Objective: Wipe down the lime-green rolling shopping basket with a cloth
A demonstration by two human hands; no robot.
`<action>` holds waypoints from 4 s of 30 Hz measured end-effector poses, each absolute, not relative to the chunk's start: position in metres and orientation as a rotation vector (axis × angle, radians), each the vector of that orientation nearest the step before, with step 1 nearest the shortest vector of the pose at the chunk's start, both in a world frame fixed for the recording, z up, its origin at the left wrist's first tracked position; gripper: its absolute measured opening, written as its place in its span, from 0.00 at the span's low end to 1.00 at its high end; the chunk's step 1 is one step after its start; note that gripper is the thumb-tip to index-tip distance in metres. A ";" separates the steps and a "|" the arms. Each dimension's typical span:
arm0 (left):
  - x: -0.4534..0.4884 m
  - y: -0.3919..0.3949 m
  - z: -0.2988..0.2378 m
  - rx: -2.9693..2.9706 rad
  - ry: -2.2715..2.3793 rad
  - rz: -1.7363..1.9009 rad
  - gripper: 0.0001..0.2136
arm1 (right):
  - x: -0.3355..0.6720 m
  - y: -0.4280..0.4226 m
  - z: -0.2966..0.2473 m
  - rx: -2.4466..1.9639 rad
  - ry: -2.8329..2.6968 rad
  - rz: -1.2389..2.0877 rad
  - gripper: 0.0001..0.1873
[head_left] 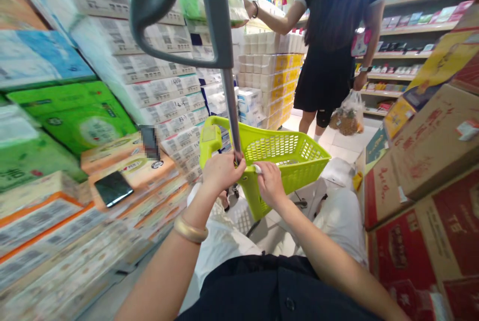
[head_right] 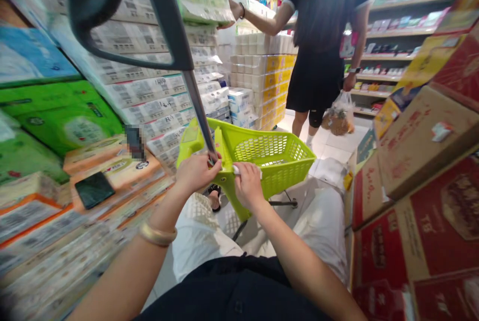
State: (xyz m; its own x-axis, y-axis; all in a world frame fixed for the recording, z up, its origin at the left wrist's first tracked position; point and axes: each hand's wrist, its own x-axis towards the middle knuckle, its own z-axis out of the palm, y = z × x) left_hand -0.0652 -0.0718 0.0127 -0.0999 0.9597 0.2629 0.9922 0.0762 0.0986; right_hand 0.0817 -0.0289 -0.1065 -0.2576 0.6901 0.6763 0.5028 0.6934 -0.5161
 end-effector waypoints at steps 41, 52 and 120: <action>-0.075 -0.076 0.014 -2.084 -2.149 -0.395 0.18 | 0.061 -0.042 -0.078 -0.841 -2.108 0.248 0.23; -0.077 -0.079 0.014 -2.060 -2.187 -0.400 0.18 | 0.071 -0.039 -0.082 -1.000 -2.059 0.278 0.19; -0.092 -0.112 0.013 -2.066 -2.154 -0.440 0.18 | 0.102 -0.046 -0.117 -0.985 -2.054 0.188 0.18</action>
